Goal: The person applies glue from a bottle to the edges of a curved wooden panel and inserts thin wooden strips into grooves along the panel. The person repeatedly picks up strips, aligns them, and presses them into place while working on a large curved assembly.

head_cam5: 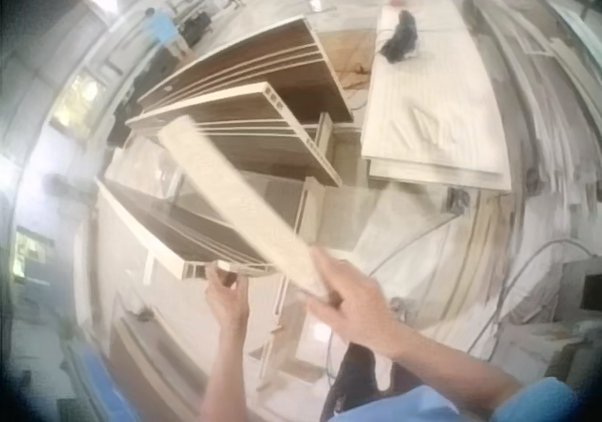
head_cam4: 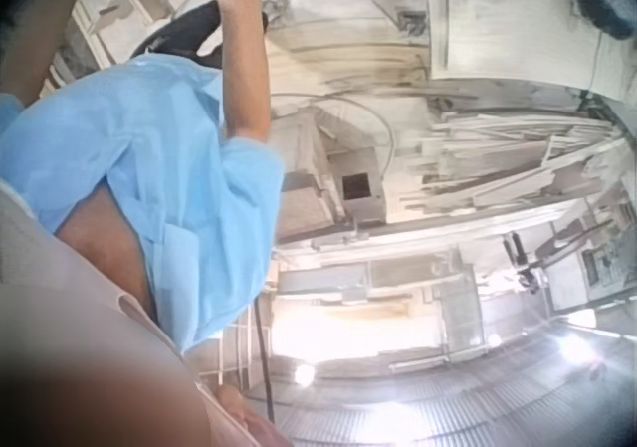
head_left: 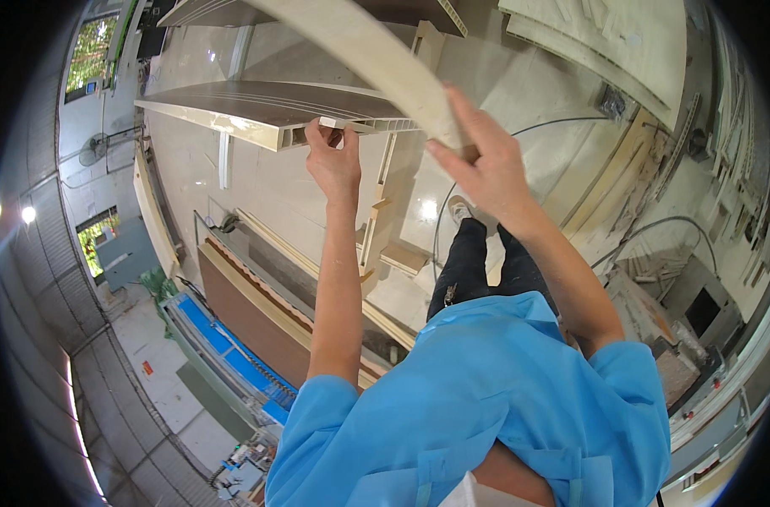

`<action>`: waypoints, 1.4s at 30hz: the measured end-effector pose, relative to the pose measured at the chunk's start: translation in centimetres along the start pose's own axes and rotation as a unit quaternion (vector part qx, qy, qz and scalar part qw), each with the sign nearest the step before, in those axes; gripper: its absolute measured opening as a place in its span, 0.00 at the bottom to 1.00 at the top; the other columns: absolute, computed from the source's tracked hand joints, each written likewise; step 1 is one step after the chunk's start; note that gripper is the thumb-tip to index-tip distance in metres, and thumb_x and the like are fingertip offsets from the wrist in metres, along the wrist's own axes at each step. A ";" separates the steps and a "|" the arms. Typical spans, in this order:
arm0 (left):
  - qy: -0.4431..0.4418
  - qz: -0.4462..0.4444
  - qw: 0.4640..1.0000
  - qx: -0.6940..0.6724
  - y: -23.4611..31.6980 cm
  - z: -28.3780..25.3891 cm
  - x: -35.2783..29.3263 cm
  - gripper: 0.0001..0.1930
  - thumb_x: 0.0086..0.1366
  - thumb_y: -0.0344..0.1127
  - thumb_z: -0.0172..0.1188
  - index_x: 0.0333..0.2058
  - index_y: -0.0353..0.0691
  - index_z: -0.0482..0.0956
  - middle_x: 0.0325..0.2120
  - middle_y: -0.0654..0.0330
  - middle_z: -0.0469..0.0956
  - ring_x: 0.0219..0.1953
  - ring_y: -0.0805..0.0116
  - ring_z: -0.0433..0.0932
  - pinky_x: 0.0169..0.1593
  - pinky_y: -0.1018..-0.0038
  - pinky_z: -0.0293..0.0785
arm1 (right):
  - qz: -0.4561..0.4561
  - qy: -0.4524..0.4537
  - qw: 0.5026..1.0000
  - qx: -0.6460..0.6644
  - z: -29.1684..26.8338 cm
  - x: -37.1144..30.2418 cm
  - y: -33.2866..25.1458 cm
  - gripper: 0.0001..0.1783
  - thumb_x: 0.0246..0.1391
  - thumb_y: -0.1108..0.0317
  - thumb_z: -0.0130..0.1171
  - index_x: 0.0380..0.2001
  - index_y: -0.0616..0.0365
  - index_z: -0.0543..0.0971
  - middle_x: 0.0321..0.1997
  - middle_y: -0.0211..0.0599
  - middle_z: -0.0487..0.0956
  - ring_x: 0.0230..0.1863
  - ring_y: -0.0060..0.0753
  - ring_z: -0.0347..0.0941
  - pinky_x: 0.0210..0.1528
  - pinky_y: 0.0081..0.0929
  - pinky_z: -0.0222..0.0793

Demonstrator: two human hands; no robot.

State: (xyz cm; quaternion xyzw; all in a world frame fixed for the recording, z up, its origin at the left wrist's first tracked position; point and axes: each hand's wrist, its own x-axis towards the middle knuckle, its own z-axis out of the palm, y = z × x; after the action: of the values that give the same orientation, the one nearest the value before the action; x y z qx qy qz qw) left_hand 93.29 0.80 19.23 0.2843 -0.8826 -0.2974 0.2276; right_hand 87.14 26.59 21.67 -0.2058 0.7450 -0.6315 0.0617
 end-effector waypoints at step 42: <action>0.075 0.049 0.995 -0.036 -3.9 0.7 -1.9 0.15 0.61 0.32 0.74 0.47 0.37 0.87 0.38 0.49 0.89 0.41 0.52 0.90 0.45 0.63 0.85 | -0.145 -0.147 0.956 -0.210 -4.5 -4.7 2.9 0.43 0.58 0.58 0.75 0.74 0.54 0.70 0.44 0.49 0.83 0.38 0.52 0.83 0.38 0.39 0.79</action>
State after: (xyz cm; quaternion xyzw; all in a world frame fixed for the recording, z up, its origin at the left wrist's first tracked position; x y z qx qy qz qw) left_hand 95.70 -0.29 15.74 0.2540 -0.8643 -0.2957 0.3178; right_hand 89.13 32.86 18.96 -0.4106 0.8057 -0.4256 0.0338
